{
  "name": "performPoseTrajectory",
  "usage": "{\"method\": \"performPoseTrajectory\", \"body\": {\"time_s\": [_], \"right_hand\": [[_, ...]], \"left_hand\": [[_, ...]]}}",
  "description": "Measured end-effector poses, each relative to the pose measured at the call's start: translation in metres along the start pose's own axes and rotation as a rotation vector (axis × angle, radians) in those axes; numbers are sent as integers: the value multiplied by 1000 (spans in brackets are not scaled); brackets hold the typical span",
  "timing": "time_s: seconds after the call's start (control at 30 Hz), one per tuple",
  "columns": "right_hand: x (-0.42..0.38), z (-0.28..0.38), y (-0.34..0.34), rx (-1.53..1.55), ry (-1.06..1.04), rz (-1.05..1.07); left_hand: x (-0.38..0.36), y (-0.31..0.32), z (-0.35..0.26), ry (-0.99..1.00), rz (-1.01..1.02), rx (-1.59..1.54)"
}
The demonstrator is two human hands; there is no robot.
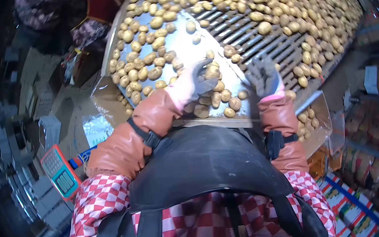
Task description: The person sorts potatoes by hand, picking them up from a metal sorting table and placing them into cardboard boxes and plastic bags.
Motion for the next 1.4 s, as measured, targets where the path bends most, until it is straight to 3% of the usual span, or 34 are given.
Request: {"method": "performPoseTrajectory", "body": {"time_s": [0.07,0.1,0.17,0.2,0.23,0.3,0.37,0.4,0.43,0.5,0.53,0.6,0.63,0.7,0.77,0.83,0.9,0.97,1.0,1.03,1.1,1.13,1.2,1.23,1.3,1.37,1.4], "right_hand": [[-11,-34,10,-127,70,12],[-11,-49,10,-174,97,72],[-19,-47,21,-408,92,21],[-17,-48,18,-457,85,60],[-13,-47,9,-533,72,136],[-9,-46,-20,-615,234,54],[5,-27,-50,-1386,119,71],[-4,-24,-45,-1539,140,16],[-19,-39,-20,-1739,321,53],[-36,-95,14,-2054,450,224],[-36,-116,24,-1998,406,340],[-35,-142,44,-1631,328,519],[-30,-146,51,-1442,334,541],[-20,-140,59,-1141,349,491],[-5,-119,63,-963,271,321],[16,-90,59,-1053,128,166],[55,-88,3,-1064,3,26],[44,-88,17,-992,181,42],[40,-94,19,-983,238,70],[37,-97,23,-1095,194,68],[30,-92,35,-1168,134,96],[25,-89,42,-1188,113,98],[30,-87,41,-1043,102,77],[32,-90,41,-883,177,76],[28,-86,56,-709,257,112],[29,-88,63,-524,357,147],[28,-92,71,-344,455,188]], "left_hand": [[7,-34,39,45,-230,432],[-9,-44,15,121,-208,951],[-39,-42,24,213,-144,1434],[-52,-47,43,187,1,1428],[-64,-58,49,207,-10,1450],[-86,-93,60,-150,-135,1415],[-105,-121,89,-196,-500,1377],[-109,-122,87,-186,-622,1347],[-112,-102,53,-93,-633,1414],[-83,-62,53,62,-163,1341],[-82,-67,56,57,-173,1334],[-83,-56,52,426,-145,1560],[-81,-65,55,421,-152,1556],[-83,-105,73,71,-347,1469],[-85,-139,91,-156,-649,1364],[-80,-164,62,-82,-775,1348],[-58,-195,23,32,-912,1364],[-19,-248,19,-112,-920,1336],[3,-274,19,-318,-863,1308],[18,-289,14,-380,-903,1236],[47,-309,34,-606,-690,1154],[57,-317,48,-594,-674,1170],[71,-325,55,-388,-734,1156],[68,-328,56,-402,-848,1125],[60,-323,46,-530,-810,996],[46,-314,36,-486,-902,758],[48,-282,27,-409,-805,644]]}}
Point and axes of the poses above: each hand's wrist, its own x-axis towards the middle knuckle, its own y-axis out of the palm, z = x × y, the point moved 7 cm from there along x, towards the middle knuckle, and after that the axes turned 13 degrees about x, right-handed, at the moved point
